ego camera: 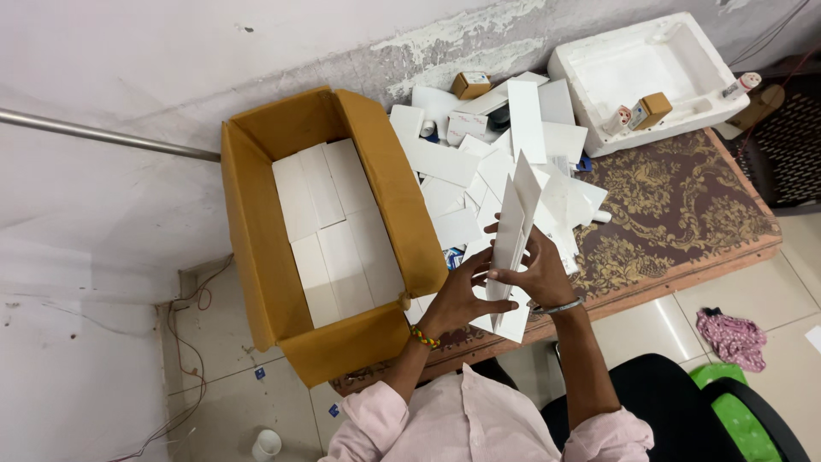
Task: The person repeatedly picks up stacks of white rectangular paper sheets from a pile on a table and places them into a large cardboard box. The person aligns the sheets and stacks them neatly inside the box throughout the video.
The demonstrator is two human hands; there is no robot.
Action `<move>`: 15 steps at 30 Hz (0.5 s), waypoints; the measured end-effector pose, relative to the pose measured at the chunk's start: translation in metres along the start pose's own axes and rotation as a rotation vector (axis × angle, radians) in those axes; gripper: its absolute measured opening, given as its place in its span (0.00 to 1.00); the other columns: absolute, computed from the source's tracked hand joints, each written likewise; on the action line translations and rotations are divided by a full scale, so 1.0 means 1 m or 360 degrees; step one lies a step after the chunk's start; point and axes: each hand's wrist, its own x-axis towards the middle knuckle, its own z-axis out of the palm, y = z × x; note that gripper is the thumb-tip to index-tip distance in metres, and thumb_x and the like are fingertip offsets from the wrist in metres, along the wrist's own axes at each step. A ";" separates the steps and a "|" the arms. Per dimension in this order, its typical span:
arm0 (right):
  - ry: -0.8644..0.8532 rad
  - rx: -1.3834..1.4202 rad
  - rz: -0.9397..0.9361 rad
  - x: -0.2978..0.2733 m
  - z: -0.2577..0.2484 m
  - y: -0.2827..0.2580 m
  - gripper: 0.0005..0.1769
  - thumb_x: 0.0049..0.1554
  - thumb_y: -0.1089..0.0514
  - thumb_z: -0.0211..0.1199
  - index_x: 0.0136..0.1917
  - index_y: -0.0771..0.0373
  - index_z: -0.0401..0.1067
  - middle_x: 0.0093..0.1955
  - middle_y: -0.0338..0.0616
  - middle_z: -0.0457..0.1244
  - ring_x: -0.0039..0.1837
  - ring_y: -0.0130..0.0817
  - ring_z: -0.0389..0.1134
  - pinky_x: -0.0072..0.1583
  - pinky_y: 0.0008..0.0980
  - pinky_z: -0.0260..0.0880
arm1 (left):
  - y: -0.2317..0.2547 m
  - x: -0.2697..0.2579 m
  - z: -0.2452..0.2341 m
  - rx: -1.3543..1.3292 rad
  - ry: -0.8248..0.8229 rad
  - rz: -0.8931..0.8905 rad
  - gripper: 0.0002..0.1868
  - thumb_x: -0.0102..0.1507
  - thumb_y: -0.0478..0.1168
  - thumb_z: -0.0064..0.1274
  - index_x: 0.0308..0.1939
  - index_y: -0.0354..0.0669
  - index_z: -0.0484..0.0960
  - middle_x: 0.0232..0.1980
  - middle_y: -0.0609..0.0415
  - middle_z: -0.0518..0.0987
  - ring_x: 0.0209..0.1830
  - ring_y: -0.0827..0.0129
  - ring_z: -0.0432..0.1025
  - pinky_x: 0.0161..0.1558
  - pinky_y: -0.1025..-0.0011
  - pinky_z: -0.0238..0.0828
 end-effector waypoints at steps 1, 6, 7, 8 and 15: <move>0.0001 -0.0032 0.0029 -0.005 0.003 0.000 0.46 0.36 0.55 0.81 0.67 0.60 0.68 0.61 0.40 0.69 0.64 0.35 0.70 0.68 0.42 0.73 | 0.000 -0.004 -0.001 0.0013 -0.0013 0.0008 0.54 0.50 0.45 0.73 0.75 0.35 0.61 0.68 0.45 0.73 0.69 0.60 0.70 0.66 0.63 0.72; -0.0046 -0.0123 0.0035 -0.016 0.011 -0.001 0.50 0.33 0.55 0.83 0.68 0.58 0.67 0.63 0.40 0.67 0.66 0.37 0.69 0.69 0.45 0.69 | -0.017 -0.004 -0.004 -0.0063 -0.0031 0.0093 0.54 0.49 0.36 0.71 0.75 0.35 0.60 0.72 0.43 0.70 0.71 0.55 0.68 0.68 0.61 0.68; -0.0067 -0.0112 0.0031 -0.017 0.013 0.001 0.52 0.33 0.55 0.83 0.70 0.58 0.66 0.64 0.41 0.67 0.67 0.38 0.68 0.70 0.45 0.68 | -0.026 -0.003 -0.004 -0.0024 -0.0015 0.0065 0.54 0.48 0.34 0.70 0.76 0.35 0.59 0.73 0.43 0.68 0.72 0.55 0.67 0.67 0.61 0.67; -0.0085 -0.0103 0.0023 -0.017 0.014 0.004 0.53 0.33 0.55 0.83 0.71 0.58 0.65 0.65 0.43 0.66 0.68 0.40 0.67 0.71 0.46 0.66 | -0.036 0.001 -0.004 0.0018 0.0000 0.0042 0.55 0.47 0.32 0.69 0.76 0.35 0.58 0.74 0.44 0.66 0.73 0.55 0.65 0.66 0.61 0.65; -0.0175 -0.0264 0.0289 -0.020 0.022 0.047 0.59 0.34 0.54 0.84 0.74 0.53 0.58 0.72 0.44 0.61 0.71 0.41 0.66 0.70 0.45 0.69 | -0.125 0.013 0.012 0.0379 0.0114 -0.0019 0.48 0.55 0.26 0.61 0.77 0.37 0.56 0.75 0.42 0.64 0.74 0.52 0.65 0.65 0.61 0.67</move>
